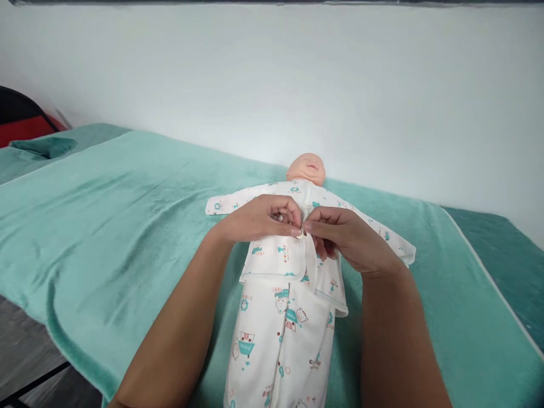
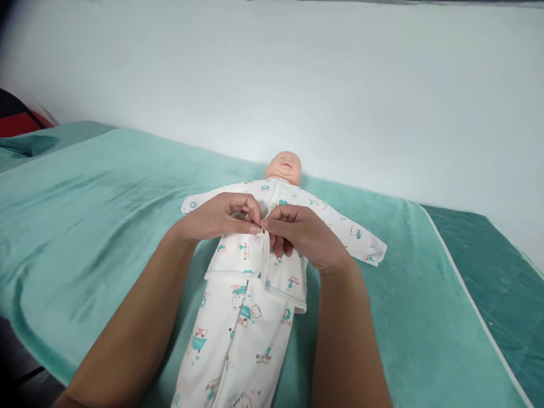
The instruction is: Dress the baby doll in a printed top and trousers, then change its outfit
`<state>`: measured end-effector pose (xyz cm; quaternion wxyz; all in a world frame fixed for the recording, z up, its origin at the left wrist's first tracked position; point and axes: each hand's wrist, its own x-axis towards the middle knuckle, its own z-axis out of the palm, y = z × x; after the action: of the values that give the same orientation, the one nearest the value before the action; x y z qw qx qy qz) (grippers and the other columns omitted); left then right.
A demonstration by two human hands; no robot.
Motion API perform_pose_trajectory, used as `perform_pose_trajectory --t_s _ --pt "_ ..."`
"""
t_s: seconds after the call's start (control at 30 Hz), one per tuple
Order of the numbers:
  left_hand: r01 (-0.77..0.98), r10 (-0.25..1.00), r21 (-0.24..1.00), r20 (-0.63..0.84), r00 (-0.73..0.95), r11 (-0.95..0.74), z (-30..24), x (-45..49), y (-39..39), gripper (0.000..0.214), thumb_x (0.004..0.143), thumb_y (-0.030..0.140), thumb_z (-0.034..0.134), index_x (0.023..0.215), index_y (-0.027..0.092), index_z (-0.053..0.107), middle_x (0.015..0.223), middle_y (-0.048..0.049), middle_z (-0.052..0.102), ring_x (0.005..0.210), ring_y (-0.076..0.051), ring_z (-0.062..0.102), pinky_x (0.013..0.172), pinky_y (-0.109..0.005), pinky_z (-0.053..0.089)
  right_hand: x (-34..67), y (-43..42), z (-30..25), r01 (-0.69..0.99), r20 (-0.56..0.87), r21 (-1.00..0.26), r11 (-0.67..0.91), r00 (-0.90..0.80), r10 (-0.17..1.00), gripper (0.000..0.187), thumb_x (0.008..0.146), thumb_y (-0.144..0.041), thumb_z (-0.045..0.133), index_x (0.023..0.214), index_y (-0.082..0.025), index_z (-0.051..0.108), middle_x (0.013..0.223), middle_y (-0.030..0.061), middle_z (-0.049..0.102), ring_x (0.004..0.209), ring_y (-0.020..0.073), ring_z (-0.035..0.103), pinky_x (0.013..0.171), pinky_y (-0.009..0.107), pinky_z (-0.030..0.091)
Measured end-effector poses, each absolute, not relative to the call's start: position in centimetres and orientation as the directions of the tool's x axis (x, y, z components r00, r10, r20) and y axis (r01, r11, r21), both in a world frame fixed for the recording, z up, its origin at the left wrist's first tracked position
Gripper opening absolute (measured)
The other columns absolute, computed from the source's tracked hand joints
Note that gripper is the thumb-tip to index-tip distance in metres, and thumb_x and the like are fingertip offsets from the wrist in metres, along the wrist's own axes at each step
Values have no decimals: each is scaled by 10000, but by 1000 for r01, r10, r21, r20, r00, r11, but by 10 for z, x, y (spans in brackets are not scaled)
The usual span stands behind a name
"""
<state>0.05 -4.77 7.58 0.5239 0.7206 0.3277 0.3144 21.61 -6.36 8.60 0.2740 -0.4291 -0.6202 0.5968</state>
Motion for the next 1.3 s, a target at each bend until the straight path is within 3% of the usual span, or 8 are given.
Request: perform_pose_trajectory --t_s 0.3,0.6,0.83,1.1,1.3 --pt "65 805 982 107 583 -177 73 -1 -46 195 767 289 787 836 172 646 828 -13 664 768 -117 607 721 -279 474 215 -63 86 205 -182 -974 -95 -466 866 271 822 -398 730 700 -187 611 533 -43 611 435 69 524 433 202 341" --pt "103 789 979 80 609 -178 74 1 -46 184 790 295 765 863 178 643 797 -6 668 753 -113 589 689 -261 438 216 -62 88 210 -179 -974 -83 -489 854 283 827 -410 739 692 -175 655 590 -18 655 466 68 560 446 199 358" --pt "229 802 930 102 588 -286 76 -2 -45 158 806 312 718 876 183 659 858 -4 630 743 -107 520 677 -253 422 216 -60 84 188 -196 -975 -120 -472 859 273 884 -391 683 729 -169 646 701 10 715 477 65 589 420 180 374" --pt "402 808 837 77 585 -371 80 1 -49 136 781 331 710 838 208 698 879 1 574 758 -119 487 685 -258 413 216 -59 82 221 -222 -966 -135 -438 871 154 845 -249 642 710 -177 627 684 23 730 461 84 608 389 171 380" --pt "386 796 842 81 600 -377 80 1 -51 133 800 332 699 804 200 691 865 4 551 751 -114 480 677 -253 413 216 -59 81 231 -215 -966 -121 -448 868 170 838 -262 647 693 -181 613 677 27 730 448 86 602 383 172 382"
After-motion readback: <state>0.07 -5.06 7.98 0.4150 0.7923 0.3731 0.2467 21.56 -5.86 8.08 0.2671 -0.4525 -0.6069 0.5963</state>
